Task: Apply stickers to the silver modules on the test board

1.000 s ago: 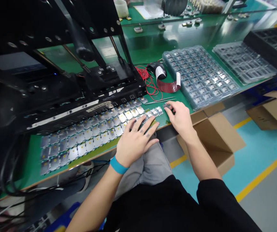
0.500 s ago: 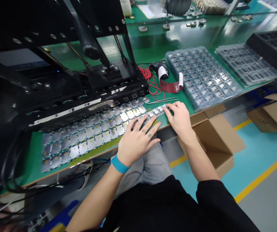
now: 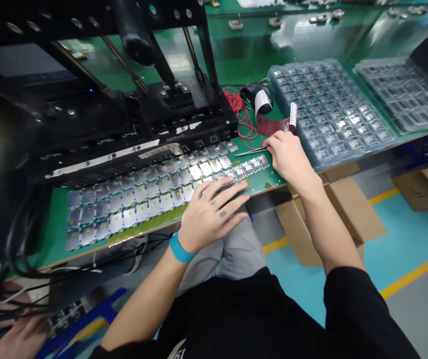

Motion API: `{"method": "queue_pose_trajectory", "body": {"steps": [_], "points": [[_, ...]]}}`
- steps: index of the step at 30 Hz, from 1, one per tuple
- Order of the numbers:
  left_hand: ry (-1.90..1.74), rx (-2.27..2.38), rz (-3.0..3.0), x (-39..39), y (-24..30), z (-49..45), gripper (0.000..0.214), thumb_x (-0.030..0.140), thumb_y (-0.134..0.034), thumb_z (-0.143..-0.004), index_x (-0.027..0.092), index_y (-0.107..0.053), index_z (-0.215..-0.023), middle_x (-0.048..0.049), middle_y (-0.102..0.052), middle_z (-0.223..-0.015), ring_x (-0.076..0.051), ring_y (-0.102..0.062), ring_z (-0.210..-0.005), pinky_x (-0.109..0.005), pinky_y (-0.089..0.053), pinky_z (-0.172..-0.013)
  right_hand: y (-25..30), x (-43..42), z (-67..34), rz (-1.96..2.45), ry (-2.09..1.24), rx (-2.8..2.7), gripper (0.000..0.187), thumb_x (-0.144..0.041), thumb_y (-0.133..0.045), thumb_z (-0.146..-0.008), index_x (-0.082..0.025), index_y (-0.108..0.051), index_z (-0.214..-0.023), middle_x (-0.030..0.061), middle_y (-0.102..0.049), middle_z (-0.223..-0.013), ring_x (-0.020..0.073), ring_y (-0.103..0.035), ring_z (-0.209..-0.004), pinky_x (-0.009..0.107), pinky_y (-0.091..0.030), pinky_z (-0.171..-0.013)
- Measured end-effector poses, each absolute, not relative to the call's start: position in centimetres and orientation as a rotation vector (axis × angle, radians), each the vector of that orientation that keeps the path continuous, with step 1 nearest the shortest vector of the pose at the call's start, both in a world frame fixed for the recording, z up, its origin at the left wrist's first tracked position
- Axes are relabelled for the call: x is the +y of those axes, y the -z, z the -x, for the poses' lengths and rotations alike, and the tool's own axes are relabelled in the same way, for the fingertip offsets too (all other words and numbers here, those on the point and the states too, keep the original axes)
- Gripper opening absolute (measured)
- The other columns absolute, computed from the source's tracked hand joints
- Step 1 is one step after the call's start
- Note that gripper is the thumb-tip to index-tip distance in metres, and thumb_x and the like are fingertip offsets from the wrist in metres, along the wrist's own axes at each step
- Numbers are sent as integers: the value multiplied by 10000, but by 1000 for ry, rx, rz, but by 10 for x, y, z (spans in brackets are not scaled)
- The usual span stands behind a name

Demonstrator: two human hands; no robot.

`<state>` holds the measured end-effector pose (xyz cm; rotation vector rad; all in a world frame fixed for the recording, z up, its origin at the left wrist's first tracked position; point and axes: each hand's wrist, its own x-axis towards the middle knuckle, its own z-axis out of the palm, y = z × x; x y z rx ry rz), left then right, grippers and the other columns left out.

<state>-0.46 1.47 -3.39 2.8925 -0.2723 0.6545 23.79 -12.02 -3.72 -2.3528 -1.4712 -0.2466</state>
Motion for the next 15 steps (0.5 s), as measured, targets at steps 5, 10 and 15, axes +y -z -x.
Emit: {"method": "queue_pose_trajectory", "body": {"steps": [5,10,15], "points": [[-1014,-403,-2314,23,33,13,160,220,-513,-980,232,-654,-1055,-1,-776,-992,-158,-695,-988,-338,-537,-856,33,-127,-237,2227,180,-1534,253,-208,-480,-978,-187,-685,-1125,108,-639,-1120,291,-572,-1066,464,-486,-974],[-1132,-317,-1982,21,25,19,199,242,-462,-996,223,-635,-901,-3,-744,-798,-124,-695,-680,-276,-569,-598,28,-130,-244,2249,141,-1562,228,-230,-475,-970,-196,-677,-1071,120,-621,-1078,306,-571,-1047,479,-488,-947],[-955,-321,-2350,29,1,40,159,236,-532,-962,219,-677,-900,4,-772,-863,-151,-707,-799,-324,-579,-708,23,-135,-238,2201,188,-1408,219,-269,-423,-1012,-190,-605,-1105,117,-625,-1049,269,-585,-1011,432,-485,-890]]}}
